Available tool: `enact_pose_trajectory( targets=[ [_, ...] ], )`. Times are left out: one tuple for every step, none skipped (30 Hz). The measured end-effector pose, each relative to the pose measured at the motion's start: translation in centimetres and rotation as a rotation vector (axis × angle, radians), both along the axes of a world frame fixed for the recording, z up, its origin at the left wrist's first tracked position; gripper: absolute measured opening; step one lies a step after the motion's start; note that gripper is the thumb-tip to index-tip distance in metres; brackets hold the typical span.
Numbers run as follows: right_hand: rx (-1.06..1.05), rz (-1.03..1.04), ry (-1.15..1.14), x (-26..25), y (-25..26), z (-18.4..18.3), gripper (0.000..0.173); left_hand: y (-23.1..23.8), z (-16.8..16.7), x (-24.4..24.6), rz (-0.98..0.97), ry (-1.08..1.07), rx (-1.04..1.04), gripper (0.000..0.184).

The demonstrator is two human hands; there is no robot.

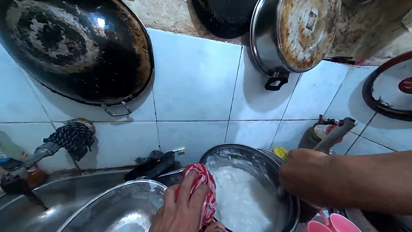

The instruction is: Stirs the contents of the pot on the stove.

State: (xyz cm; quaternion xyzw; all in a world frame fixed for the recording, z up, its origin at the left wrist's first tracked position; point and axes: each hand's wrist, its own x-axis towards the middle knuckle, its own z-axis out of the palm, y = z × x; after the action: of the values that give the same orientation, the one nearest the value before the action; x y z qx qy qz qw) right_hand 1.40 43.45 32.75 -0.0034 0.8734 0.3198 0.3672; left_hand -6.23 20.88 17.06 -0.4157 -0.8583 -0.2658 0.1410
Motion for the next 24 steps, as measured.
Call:
enact_pose_trajectory(
  targets=[
    [-0.018,0.017,-0.053,0.2,-0.1,0.5,0.015,0.0,0.0,0.1,0.000,-0.009,-0.006,0.082],
    [-0.056,0.045,-0.082,0.4,-0.2,0.7,0.016,0.0,0.1,0.1,-0.001,-0.019,-0.008,0.081],
    [-0.110,0.059,-0.087,0.4,-0.3,0.9,0.019,0.0,0.1,0.0,-0.003,-0.023,-0.012,0.082],
    [-0.185,0.077,-0.062,0.4,-0.5,0.6,0.021,0.0,0.1,0.0,-0.003,-0.026,-0.015,0.083],
    [-0.271,0.106,-0.022,0.5,-0.7,0.2,0.020,0.0,0.1,0.0,-0.006,-0.031,-0.013,0.083],
    [-0.329,0.135,0.019,0.2,-1.1,-0.3,0.018,0.0,0.2,0.0,-0.005,-0.034,-0.007,0.082],
    [-0.349,0.151,0.050,-0.2,-1.7,-0.8,0.019,0.0,0.2,0.0,0.000,-0.037,-0.006,0.083],
    [-0.361,0.151,0.081,-0.6,-2.1,-1.3,0.019,0.0,0.2,0.1,0.003,-0.042,-0.014,0.084],
    [-0.373,0.129,0.115,-1.2,-2.4,-1.7,0.020,-0.1,0.3,0.1,0.008,-0.039,-0.027,0.087],
    [-0.370,0.112,0.142,-1.8,-2.3,-2.2,0.022,-0.1,0.5,0.0,0.011,-0.038,-0.038,0.088],
    [-0.355,0.095,0.161,-2.3,-2.0,-2.7,0.025,-0.1,0.7,0.0,0.015,-0.042,-0.051,0.088],
    [-0.338,0.070,0.184,-2.5,-1.4,-3.2,0.027,-0.1,0.8,0.1,0.016,-0.047,-0.064,0.088],
    [-0.318,0.056,0.220,-2.7,-0.6,-3.5,0.028,-0.1,0.8,0.2,0.013,-0.048,-0.075,0.087],
    [-0.287,0.058,0.266,-2.8,0.3,-3.4,0.027,-0.2,0.9,0.3,0.010,-0.051,-0.082,0.086],
    [-0.246,0.059,0.316,-2.8,1.2,-3.1,0.026,-0.2,1.0,0.2,0.010,-0.048,-0.085,0.086],
    [-0.195,0.089,0.368,-2.5,2.1,-2.6,0.025,-0.2,1.0,0.2,0.012,-0.049,-0.089,0.086],
    [-0.145,0.180,0.429,-2.0,3.3,-2.3,0.024,-0.3,1.1,0.2,0.012,-0.058,-0.093,0.086],
    [-0.111,0.315,0.496,-1.4,4.7,-2.2,0.023,-0.3,1.1,0.1,0.012,-0.064,-0.094,0.086],
    [-0.093,0.449,0.546,-0.8,5.9,-2.0,0.026,-0.3,1.0,0.0,0.010,-0.068,-0.091,0.086],
    [-0.081,0.501,0.548,-0.1,6.4,-1.4,0.033,-0.3,0.9,0.0,0.003,-0.067,-0.081,0.085],
    [-0.062,0.440,0.510,0.8,6.2,-0.4,0.040,-0.3,0.8,0.0,-0.005,-0.066,-0.070,0.085],
    [-0.039,0.331,0.477,1.6,5.9,0.8,0.044,-0.3,0.7,-0.1,-0.008,-0.061,-0.063,0.085],
    [-0.028,0.220,0.457,2.4,5.9,1.9,0.043,-0.3,0.6,-0.1,-0.008,-0.058,-0.061,0.086],
    [-0.037,0.132,0.443,3.0,6.3,2.7,0.033,-0.3,0.6,0.0,-0.004,-0.055,-0.062,0.087]
  ],
)
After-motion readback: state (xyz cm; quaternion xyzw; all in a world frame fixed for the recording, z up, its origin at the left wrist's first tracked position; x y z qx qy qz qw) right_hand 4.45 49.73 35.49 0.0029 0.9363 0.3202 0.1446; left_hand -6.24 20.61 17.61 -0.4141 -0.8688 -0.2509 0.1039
